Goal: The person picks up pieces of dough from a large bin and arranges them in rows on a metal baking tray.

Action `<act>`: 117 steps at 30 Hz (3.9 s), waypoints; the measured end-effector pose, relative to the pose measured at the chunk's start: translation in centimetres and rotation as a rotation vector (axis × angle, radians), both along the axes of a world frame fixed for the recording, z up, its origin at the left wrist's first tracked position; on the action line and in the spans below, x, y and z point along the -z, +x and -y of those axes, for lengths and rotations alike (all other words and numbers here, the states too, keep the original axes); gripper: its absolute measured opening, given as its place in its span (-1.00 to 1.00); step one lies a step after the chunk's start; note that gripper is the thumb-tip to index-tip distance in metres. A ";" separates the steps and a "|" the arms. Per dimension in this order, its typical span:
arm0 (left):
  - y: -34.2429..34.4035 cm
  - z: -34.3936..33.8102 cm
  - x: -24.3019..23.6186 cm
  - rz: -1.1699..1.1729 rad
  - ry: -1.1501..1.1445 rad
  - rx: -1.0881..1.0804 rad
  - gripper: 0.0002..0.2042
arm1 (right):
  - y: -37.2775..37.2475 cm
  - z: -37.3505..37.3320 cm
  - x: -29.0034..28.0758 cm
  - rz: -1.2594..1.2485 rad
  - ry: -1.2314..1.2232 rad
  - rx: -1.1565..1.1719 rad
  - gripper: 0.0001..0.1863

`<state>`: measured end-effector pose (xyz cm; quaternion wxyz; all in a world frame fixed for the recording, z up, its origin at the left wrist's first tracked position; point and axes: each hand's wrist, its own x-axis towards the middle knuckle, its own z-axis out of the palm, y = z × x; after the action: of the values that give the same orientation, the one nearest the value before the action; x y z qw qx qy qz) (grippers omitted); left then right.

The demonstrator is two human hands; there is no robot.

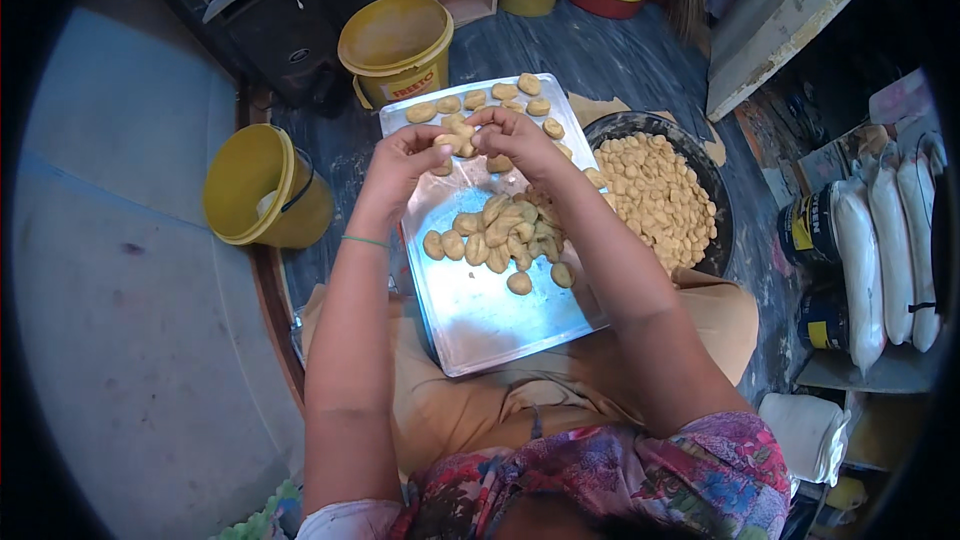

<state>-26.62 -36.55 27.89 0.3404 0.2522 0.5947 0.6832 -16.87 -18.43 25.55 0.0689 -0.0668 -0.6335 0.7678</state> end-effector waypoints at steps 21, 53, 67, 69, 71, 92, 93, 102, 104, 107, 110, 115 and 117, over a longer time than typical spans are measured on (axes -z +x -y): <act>3.3 -0.8 -2.1 0.521 0.275 0.032 -0.77 | 3.5 3.3 -4.5 -0.632 1.041 0.331 -0.67; 2.4 -2.0 -1.8 -0.255 -0.108 -0.110 -0.78 | 1.2 1.2 -2.9 -0.091 0.444 0.258 -0.74; 0.7 -2.6 1.4 -0.380 -0.141 -0.168 -0.75 | -0.2 1.8 -0.6 -0.048 0.254 0.079 -0.61; 0.8 -2.8 1.3 -0.374 -0.180 -0.180 -0.76 | 0.1 1.4 -0.5 -0.130 0.315 0.060 -0.63; 0.9 -2.9 1.2 -0.370 -0.219 -0.195 -0.77 | 0.4 0.3 -0.4 -0.215 0.376 0.038 -0.65; -0.3 -0.1 5.6 -1.325 -0.605 -0.121 -0.72 | 32.8 -13.1 38.3 1.031 0.178 0.433 -0.58; -0.4 0.4 5.4 -1.322 -0.635 -0.115 -0.72 | 32.3 -11.4 36.2 1.036 0.163 0.408 -0.58; -1.9 -2.4 5.3 -1.077 -0.667 -0.115 -0.68 | 30.2 -15.4 29.5 1.167 0.953 0.611 -0.70; -2.0 -1.8 5.2 -1.039 -0.718 -0.119 -0.67 | 26.4 -17.9 24.3 0.899 0.833 0.892 -0.70; -1.1 -0.9 4.7 -1.123 -0.655 -0.216 -0.67 | 17.0 -15.2 11.1 0.255 0.478 0.887 -0.72; -0.9 -0.4 4.0 -1.076 -0.722 -0.087 -0.70 | 10.0 -10.0 2.0 -0.005 0.366 0.503 -0.73; -0.6 -0.7 3.6 -1.073 -0.706 -0.055 -0.73 | 1.7 -1.5 0.7 -0.162 0.931 0.178 -0.80; -0.3 -0.7 3.6 -1.071 -0.708 -0.051 -0.74 | 0.5 -0.2 1.8 -0.130 1.053 0.140 -0.82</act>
<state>-26.94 -35.81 24.25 0.0427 0.4166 0.8777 0.2327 -16.38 -18.26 23.78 0.1831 -0.0175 -0.9215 0.3421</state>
